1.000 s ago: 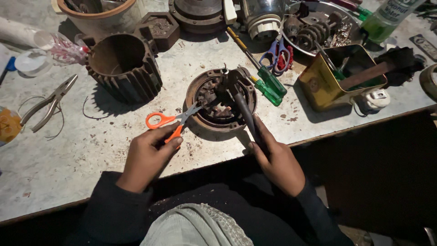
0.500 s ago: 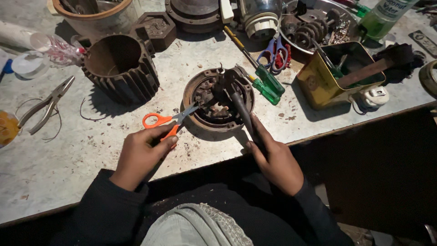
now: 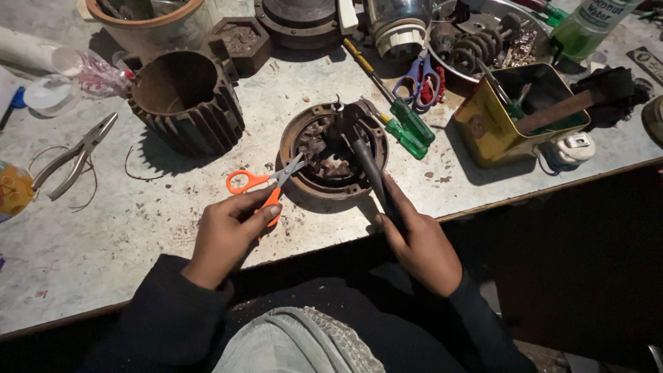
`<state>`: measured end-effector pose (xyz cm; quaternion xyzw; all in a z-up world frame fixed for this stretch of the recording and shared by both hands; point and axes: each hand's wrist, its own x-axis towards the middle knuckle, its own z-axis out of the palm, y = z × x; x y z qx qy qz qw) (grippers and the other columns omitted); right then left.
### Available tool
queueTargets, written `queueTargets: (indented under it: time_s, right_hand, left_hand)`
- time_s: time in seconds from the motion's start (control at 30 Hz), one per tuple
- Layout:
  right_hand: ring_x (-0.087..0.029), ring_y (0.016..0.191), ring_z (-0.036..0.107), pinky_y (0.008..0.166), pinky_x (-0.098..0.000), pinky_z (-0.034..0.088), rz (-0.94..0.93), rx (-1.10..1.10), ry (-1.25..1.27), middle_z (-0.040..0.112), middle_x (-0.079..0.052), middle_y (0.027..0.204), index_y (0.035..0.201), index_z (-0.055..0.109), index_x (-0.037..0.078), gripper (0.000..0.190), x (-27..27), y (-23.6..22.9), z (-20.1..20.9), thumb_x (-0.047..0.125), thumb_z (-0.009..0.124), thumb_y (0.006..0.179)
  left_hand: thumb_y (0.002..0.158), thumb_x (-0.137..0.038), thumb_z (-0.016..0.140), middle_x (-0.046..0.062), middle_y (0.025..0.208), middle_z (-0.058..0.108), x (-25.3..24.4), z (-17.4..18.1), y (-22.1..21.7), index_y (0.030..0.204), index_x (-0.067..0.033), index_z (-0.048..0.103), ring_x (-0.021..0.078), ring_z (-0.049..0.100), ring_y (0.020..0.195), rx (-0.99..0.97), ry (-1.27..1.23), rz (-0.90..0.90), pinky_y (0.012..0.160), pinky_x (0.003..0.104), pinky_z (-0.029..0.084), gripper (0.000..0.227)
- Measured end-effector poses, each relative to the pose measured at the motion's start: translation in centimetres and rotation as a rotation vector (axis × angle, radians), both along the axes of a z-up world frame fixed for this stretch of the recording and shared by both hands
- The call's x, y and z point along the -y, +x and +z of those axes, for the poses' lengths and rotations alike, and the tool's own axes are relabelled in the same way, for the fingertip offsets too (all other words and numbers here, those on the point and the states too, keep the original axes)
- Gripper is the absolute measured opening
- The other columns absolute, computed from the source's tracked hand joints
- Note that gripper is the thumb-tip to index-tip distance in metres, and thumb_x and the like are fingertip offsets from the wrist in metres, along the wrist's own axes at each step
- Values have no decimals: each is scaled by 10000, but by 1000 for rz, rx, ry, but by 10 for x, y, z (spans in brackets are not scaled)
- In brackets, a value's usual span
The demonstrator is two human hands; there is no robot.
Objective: The person uses orange-handled scissors and a hammer to repeatedly strike and pry at a circular metal electrical component on a cluttered workbench. The person holds the component steady with one hand while striking it with the other, attempting to dislodge or reshape internal parts.
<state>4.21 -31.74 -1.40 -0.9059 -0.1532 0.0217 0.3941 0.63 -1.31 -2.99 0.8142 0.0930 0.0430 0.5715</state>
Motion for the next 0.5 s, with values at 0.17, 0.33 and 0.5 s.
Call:
queueTargets:
  time_s: [0.17,0.33,0.5]
  right_hand:
    - [-408,911,744,775,-424,568,44,55,72,745,-248,943,1564,391,174,684,2,2,-4,210,675,943]
    - [-363,879,774,795,-406,573,37,-40,105,768,-209,920,1564,383,189,687,4,3,-8,213,657,934]
    - [-397,920,749,794,-427,563,49,39,97,755,-237,967,1550,402,159,663,3,4,-9,210,670,946]
  left_hand:
    - [862,-194,793,68,720,768,11,11,-5,1167,-57,769,103,662,586,19,166,47,553,268,515,335]
    - [850,-190,808,111,703,721,11,8,-8,1133,-106,793,207,680,600,363,609,-4,573,345,525,296]
    - [835,-209,829,126,641,654,8,2,-11,1037,-125,819,295,650,612,544,953,-77,569,420,528,220]
